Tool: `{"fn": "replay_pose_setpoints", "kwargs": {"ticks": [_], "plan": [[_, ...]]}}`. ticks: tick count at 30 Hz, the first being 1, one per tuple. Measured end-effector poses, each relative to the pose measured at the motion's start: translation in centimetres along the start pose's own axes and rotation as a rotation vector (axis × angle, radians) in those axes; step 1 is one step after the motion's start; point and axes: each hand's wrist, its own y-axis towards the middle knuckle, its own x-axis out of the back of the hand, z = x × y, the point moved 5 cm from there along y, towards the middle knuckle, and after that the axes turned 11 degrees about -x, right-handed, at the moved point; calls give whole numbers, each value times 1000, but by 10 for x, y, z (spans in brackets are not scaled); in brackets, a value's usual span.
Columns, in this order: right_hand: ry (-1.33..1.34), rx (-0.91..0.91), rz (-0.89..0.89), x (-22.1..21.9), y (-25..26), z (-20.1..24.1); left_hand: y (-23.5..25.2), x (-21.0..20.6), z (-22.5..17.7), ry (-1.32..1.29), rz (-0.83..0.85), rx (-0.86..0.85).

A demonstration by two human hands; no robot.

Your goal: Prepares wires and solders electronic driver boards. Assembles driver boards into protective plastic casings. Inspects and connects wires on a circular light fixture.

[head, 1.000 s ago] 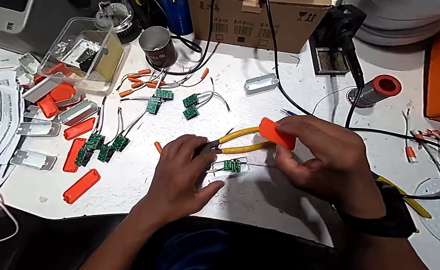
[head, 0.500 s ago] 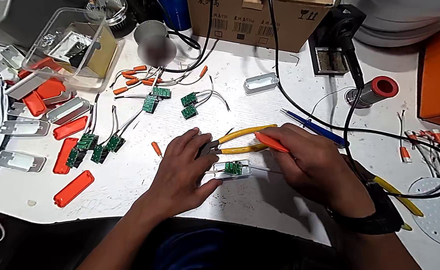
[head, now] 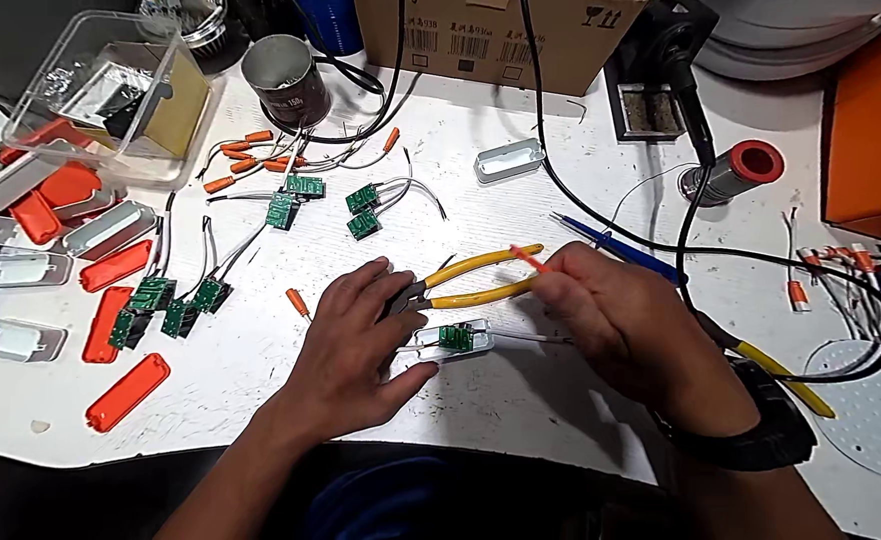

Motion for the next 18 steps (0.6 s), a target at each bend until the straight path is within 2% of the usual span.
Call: {"fn": "replay_pose_setpoints", "kwargs": {"ticks": [3, 7, 18], "plan": [[73, 32, 79, -4, 2, -1, 0, 0, 0, -7, -4, 7], [204, 107, 94, -2, 2, 1, 0, 0, 0, -16, -2, 0], [138, 86, 88, 2, 4, -8, -3, 3, 1, -25, 3, -5]]}}
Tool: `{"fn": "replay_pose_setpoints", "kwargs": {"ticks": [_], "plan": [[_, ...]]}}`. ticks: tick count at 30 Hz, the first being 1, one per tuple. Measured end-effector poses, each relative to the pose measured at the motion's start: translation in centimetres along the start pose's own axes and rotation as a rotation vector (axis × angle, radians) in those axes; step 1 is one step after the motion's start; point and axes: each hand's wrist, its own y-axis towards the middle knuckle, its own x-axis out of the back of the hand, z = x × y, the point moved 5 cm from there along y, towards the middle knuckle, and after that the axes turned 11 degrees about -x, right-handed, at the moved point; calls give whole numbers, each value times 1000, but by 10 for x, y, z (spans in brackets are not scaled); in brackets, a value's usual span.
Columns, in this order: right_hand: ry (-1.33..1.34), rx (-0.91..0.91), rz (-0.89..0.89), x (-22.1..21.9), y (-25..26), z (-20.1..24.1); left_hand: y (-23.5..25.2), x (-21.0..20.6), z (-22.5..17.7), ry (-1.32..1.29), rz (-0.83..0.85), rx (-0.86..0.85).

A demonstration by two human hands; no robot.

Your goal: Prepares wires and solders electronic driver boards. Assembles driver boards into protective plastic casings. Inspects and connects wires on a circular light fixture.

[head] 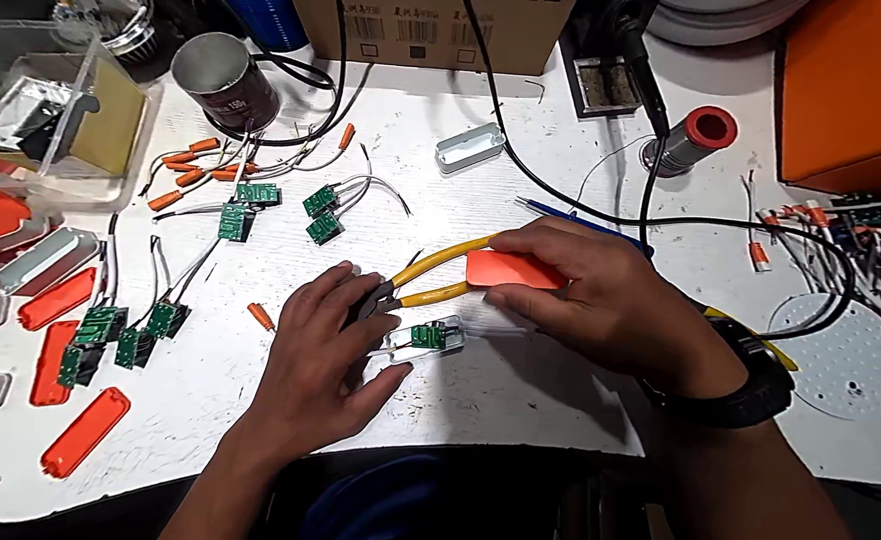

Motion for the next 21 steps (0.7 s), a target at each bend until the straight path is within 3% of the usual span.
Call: {"fn": "replay_pose_setpoints", "kwargs": {"ticks": [10, 16, 21], "plan": [[-35, 32, -14, 4, -2, 3, -7, 6, 2, -10, -18, 9], [29, 285, 5, -21, -7, 21, -6, 7, 0, -16, -35, -17], [-29, 375, 62, -58, -12, 34, -4, 5, -2, -25, -42, -26]]}}
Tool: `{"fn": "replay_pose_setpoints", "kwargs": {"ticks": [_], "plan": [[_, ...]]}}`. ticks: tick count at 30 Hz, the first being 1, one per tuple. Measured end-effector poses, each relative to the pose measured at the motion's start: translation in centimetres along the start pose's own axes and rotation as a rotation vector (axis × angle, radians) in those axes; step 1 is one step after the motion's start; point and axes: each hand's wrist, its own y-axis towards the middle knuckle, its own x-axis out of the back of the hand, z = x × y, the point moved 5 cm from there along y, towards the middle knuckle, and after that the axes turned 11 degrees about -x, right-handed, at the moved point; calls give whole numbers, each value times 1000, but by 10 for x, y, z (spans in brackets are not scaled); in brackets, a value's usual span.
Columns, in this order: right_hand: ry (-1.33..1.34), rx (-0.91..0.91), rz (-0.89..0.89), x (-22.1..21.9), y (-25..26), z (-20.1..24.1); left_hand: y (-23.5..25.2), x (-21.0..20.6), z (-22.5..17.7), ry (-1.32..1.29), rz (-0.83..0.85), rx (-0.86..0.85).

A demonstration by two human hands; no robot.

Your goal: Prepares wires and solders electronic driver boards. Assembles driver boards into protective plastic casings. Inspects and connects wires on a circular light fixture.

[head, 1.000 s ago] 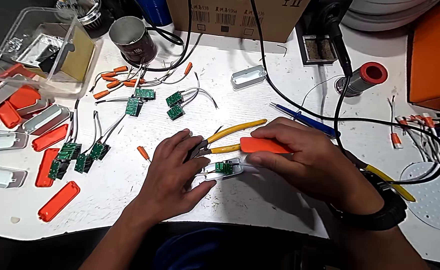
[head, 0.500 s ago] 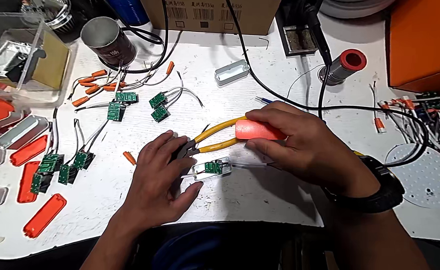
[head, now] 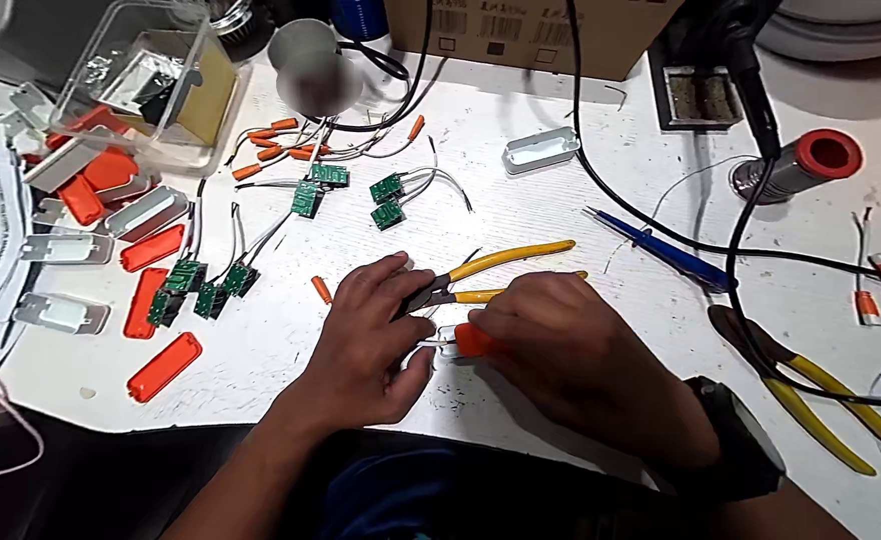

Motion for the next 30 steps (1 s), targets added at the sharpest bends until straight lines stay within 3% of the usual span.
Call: {"fn": "replay_pose_setpoints", "kwargs": {"ticks": [5, 30], "plan": [[-86, 37, 4, -13, 2, 5, 2, -2, -1, 15, 6, 19], [20, 30, 61, -15, 0, 1, 11, -8, -5, -29, 5, 16]]}}
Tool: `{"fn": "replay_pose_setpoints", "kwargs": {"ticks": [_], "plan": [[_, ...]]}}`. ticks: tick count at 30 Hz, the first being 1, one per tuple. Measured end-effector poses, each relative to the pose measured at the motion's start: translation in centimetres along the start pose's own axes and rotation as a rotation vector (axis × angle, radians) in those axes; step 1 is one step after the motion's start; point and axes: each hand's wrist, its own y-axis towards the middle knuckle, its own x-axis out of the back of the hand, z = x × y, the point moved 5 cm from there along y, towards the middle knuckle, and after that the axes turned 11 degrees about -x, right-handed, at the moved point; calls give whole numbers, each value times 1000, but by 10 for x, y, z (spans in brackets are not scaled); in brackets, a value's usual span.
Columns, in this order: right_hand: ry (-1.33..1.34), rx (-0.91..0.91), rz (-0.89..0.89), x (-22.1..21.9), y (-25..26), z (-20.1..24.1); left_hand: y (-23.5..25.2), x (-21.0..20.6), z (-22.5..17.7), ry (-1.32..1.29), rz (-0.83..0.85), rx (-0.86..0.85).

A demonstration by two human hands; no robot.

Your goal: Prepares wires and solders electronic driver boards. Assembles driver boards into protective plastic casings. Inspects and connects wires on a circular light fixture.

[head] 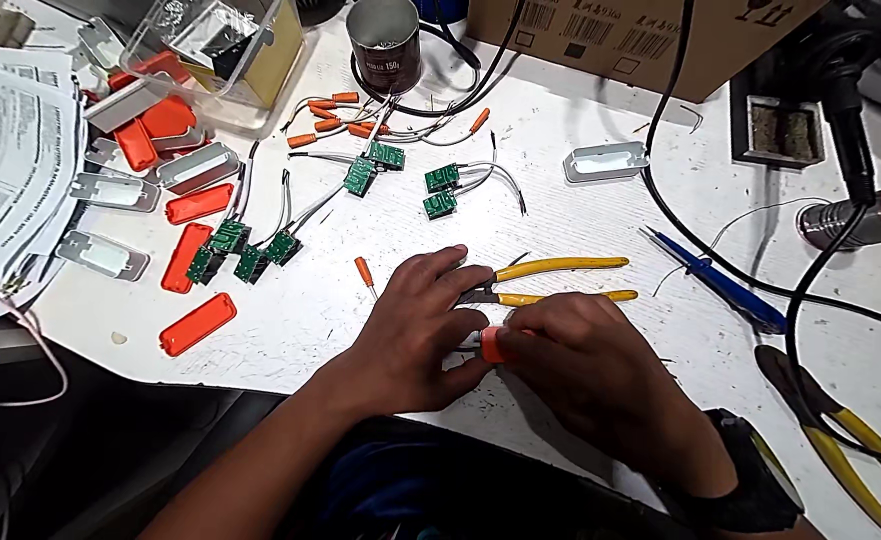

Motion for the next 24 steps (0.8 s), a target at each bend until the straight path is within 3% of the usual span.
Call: {"fn": "replay_pose_setpoints", "kwargs": {"ticks": [24], "plan": [[83, -215, 125, 18, -12, -29, -2, 1, 0, -40, 6, -4]]}}
